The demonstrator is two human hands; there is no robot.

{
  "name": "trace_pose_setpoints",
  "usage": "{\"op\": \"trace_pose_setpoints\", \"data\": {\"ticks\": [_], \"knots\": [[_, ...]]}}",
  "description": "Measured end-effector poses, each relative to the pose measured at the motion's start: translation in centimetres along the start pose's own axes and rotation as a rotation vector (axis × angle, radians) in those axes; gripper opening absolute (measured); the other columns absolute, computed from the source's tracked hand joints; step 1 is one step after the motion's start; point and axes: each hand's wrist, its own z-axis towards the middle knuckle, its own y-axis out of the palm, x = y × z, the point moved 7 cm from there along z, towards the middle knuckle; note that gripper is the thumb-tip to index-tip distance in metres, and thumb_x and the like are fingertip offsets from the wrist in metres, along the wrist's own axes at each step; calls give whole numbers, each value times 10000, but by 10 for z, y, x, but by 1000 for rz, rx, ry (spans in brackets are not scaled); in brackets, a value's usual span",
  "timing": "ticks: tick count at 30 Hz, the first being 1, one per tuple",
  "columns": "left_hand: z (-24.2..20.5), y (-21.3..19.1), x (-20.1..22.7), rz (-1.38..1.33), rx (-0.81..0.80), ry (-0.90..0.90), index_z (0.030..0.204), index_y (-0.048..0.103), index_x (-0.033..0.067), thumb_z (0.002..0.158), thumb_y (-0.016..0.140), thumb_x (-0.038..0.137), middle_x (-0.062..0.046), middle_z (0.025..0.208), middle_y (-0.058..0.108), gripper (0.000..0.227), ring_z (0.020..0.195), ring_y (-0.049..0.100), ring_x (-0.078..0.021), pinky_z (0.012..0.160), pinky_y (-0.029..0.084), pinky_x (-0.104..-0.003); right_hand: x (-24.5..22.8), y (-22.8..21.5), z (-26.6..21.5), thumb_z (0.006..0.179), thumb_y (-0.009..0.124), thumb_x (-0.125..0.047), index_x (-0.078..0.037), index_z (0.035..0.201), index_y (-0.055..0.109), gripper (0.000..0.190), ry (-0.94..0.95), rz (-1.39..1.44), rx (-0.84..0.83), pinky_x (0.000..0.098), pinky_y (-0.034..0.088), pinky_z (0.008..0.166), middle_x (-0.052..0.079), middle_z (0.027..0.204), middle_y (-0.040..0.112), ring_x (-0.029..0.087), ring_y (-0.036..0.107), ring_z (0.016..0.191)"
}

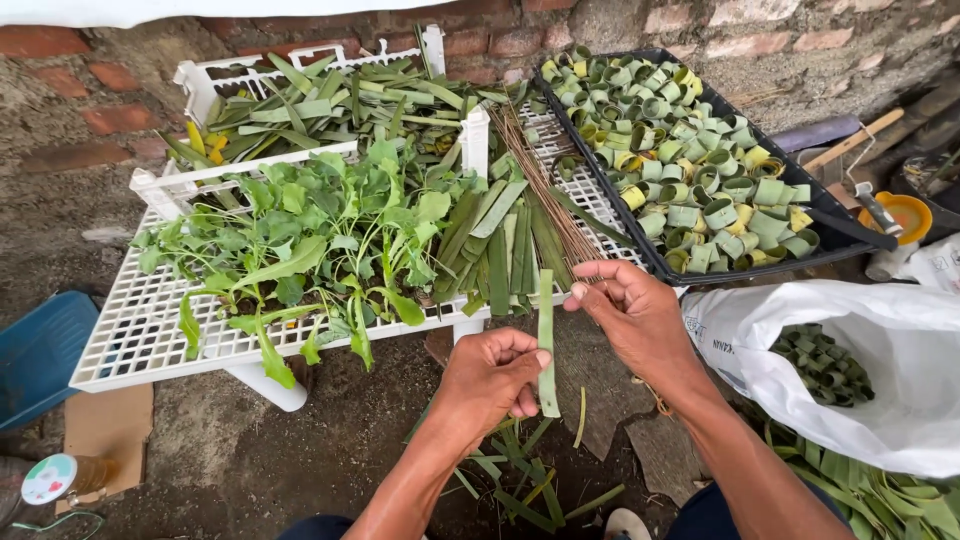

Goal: The person folds and pins segments of long leaves to create small, square-based containers, placing the finished items into a black tray.

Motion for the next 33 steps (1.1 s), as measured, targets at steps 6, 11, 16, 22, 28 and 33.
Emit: {"op": "trace_pose_setpoints", "data": {"ticks": [6, 11, 16, 22, 28, 33], "knots": [[9, -27, -6, -163, 103, 93, 976, 754, -26, 1002, 716, 5, -120, 685, 683, 55, 469, 613, -141, 467, 557, -235, 6, -2, 0, 988, 648, -175, -133, 1214, 739, 247, -64, -76, 6, 231, 446, 549, 22, 886, 828, 71, 454, 490], [4, -26, 2, -132, 144, 294, 946, 729, -98, 967, 651, 37, -129, 710, 640, 157, 490, 677, -146, 465, 605, -201, -6, 0, -13, 1010, 666, -112, -52, 1148, 763, 180, -347, 69, 81, 266, 534, 587, 141, 810, 796, 88, 646, 632], [3, -28, -4, -141, 132, 306, 943, 738, -93, 953, 670, 25, -121, 695, 630, 137, 491, 677, -146, 462, 607, -203, 1, -2, -16, 968, 717, -90, -39, 1140, 765, 186, -403, -15, 106, 311, 586, 611, 160, 817, 794, 166, 750, 706], [0, -49, -3, -123, 226, 305, 1068, 710, -101, 979, 617, 25, -171, 715, 663, 180, 482, 634, -158, 448, 584, -240, 13, -16, -21, 983, 689, -50, -29, 1140, 766, 176, -521, -111, 115, 350, 607, 645, 171, 853, 788, 262, 781, 763], [-20, -62, -2, -149, 302, 377, 965, 715, -100, 941, 693, 52, -167, 655, 677, 155, 479, 672, -182, 451, 591, -238, 33, -39, -32, 976, 706, -57, -41, 1128, 775, 168, -562, -223, 145, 369, 608, 644, 173, 870, 785, 288, 775, 781], [-34, -65, 4, -180, 354, 458, 920, 742, -97, 912, 733, 38, -174, 619, 669, 135, 493, 680, -183, 468, 598, -237, 23, -52, -47, 1004, 673, -35, 3, 1135, 761, 162, -517, -247, 121, 375, 603, 574, 220, 872, 770, 306, 743, 662]]}}
